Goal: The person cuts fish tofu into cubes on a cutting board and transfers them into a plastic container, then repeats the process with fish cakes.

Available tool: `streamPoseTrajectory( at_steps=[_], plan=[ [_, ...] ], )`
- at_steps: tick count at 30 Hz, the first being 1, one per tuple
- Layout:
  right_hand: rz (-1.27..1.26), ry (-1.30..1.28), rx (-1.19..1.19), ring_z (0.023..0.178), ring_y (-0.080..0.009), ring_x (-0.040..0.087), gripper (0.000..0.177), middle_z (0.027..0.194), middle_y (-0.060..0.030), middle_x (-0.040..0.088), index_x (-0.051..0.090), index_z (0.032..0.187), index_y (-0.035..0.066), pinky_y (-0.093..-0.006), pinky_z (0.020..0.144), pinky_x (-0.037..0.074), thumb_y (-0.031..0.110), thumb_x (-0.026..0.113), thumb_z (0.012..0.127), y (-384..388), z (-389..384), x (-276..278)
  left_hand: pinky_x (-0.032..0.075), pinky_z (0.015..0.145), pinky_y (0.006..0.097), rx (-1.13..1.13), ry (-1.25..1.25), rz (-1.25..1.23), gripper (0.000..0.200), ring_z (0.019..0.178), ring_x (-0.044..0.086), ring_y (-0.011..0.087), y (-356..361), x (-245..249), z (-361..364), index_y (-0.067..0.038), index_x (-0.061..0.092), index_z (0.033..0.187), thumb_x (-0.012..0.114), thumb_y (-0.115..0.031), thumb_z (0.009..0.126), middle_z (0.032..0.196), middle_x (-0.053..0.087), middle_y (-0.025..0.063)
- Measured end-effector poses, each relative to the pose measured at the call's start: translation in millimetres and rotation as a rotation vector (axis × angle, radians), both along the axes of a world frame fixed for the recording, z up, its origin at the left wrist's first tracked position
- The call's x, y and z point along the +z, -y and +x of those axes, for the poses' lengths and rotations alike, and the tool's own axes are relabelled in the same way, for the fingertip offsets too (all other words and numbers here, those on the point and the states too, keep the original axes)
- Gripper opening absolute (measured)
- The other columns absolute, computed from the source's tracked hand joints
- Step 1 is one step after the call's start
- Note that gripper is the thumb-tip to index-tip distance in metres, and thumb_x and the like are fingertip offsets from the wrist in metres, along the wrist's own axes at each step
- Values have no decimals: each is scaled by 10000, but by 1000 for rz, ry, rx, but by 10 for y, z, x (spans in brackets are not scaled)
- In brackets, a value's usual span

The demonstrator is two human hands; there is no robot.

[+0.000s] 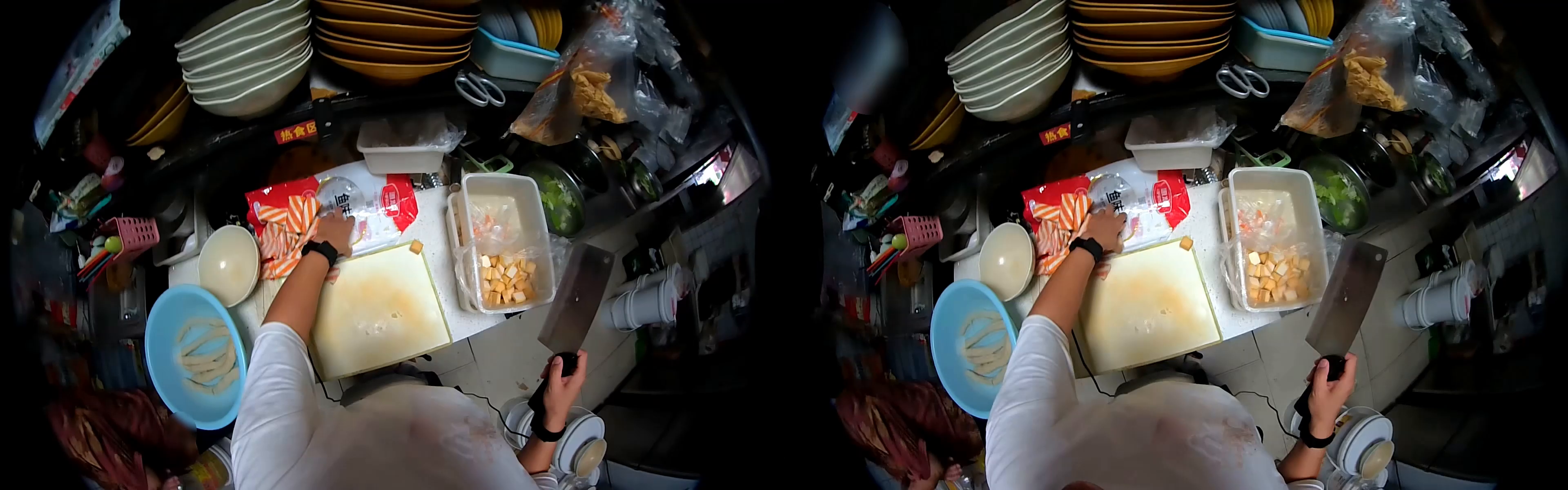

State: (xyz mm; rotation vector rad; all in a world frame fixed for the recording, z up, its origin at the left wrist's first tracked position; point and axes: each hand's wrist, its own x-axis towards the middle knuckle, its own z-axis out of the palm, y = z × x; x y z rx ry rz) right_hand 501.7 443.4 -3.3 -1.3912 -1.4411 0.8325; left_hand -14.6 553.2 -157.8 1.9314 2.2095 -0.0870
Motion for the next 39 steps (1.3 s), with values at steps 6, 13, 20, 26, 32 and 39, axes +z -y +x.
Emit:
streamPoseTrajectory(
  at_steps=[6, 13, 20, 26, 32, 39],
  plan=[
    [-10, -45, 8, 562, -94, 535, 143, 773, -47, 564, 445, 1061, 31, -237, 492, 450, 37, 535, 950, 51, 14, -39, 523, 810, 436, -38, -108, 40, 592, 1053, 596, 342, -21, -92, -26, -129, 616, 1139, 845, -221, 601, 1128, 586, 164],
    [-11, -61, 27, 559, -94, 537, 136, 774, -49, 562, 444, 1049, 34, -238, 477, 453, 51, 540, 955, 64, -57, -17, 530, 782, 481, -109, -68, 83, 463, 1026, 616, 360, -28, -132, -30, -185, 610, 1121, 751, -166, 681, 1088, 591, 172],
    [4, -43, 61, 549, -105, 539, 140, 763, -56, 566, 440, 1039, 33, -250, 476, 451, 57, 546, 951, 110, -103, -24, 514, 834, 437, -22, 229, 100, 468, 1001, 620, 378, -85, -229, -104, -174, 594, 1159, 739, -180, 714, 1074, 592, 197],
    [-3, 9, 87, 554, -106, 550, 136, 745, -54, 580, 451, 1016, 21, -250, 490, 457, 60, 557, 941, 189, -186, -4, 498, 828, 455, 62, 448, 273, 479, 973, 608, 401, -117, -306, -209, -116, 561, 1136, 750, -196, 703, 1050, 603, 217],
    [-58, 23, 193, 552, -101, 556, 140, 738, -54, 593, 478, 1021, 5, -246, 494, 447, 77, 567, 940, 222, -317, -96, 513, 831, 457, 96, 339, 192, 562, 983, 614, 398, -124, -261, -149, -110, 516, 1198, 758, -172, 696, 1080, 592, 237],
    [-68, 3, 201, 543, -103, 556, 147, 722, -58, 591, 477, 1023, 4, -249, 488, 452, 83, 569, 940, 249, -407, -115, 536, 817, 469, 155, 272, 158, 373, 964, 640, 399, -198, -507, -1, -108, 544, 1154, 656, -113, 799, 1118, 575, 250]
  ],
)
